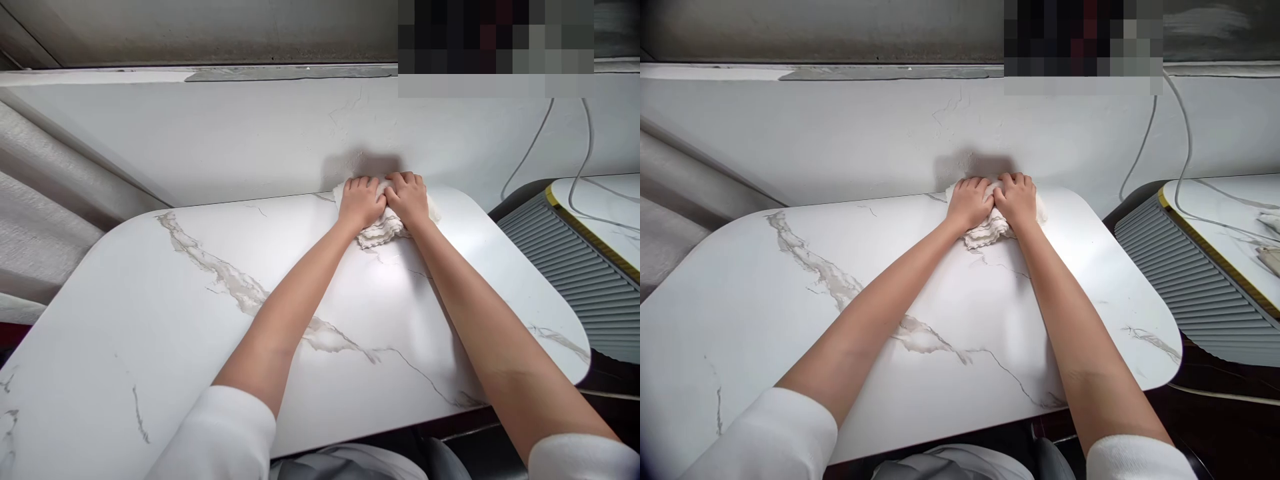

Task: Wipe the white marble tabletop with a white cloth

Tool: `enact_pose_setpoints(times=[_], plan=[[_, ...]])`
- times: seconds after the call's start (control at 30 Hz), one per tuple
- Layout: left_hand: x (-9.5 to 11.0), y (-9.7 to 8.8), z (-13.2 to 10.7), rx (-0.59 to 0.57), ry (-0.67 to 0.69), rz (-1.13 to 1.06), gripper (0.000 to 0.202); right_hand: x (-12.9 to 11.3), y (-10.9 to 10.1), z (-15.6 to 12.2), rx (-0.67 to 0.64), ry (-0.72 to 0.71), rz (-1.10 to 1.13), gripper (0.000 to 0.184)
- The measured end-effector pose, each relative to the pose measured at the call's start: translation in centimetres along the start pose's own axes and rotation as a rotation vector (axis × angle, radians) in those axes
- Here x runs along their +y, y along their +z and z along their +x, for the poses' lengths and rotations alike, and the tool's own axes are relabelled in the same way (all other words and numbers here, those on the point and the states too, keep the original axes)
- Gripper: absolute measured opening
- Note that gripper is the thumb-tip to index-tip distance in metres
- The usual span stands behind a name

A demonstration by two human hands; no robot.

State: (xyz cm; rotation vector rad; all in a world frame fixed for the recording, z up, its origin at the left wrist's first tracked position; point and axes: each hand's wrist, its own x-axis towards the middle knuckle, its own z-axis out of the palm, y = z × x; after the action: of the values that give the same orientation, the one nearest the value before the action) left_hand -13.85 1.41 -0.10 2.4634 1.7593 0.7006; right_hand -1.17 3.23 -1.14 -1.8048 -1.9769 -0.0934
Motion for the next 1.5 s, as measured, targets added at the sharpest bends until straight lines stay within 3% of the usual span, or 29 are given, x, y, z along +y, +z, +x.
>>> enact_pose_setpoints(times=[0.27,0.5,0.73,0.93,1.07,1.27,1.5], plan=[[-2.5,-1.8,-2.2,0.009,-0.057,0.046,0.035,-3.3,1.4,-0.7,0.01,-0.095,0.013,0.044],[-1.9,-2.8,-5.2,-0.001,-0.074,0.044,0.038,-3.6,0.0,-3.8,-0.031,-0.193,0.009,0.047],[2.2,-3.5,-11.6,-0.018,-0.028,0.091,0.047,-2.2,-3.5,-11.1,-0.079,-0.296,-0.027,0.051],[5.9,-4.8,-18.2,-0.066,0.064,0.099,0.051,-1.8,-7.2,-19.2,-0.084,-0.282,-0.005,0.051],[7.0,-6.0,-21.9,-0.079,0.139,0.101,0.054,-2.6,-8.8,-23.4,-0.046,-0.245,-0.005,0.05],[6.1,-7.6,-25.3,-0.085,0.179,0.107,0.054,-5.3,-9.5,-26.2,-0.022,-0.263,-0.004,0.047],[3.0,-9.4,-27.4,-0.074,0.111,0.147,0.053,-9.4,-9.6,-25.6,-0.169,-0.377,0.041,0.048]])
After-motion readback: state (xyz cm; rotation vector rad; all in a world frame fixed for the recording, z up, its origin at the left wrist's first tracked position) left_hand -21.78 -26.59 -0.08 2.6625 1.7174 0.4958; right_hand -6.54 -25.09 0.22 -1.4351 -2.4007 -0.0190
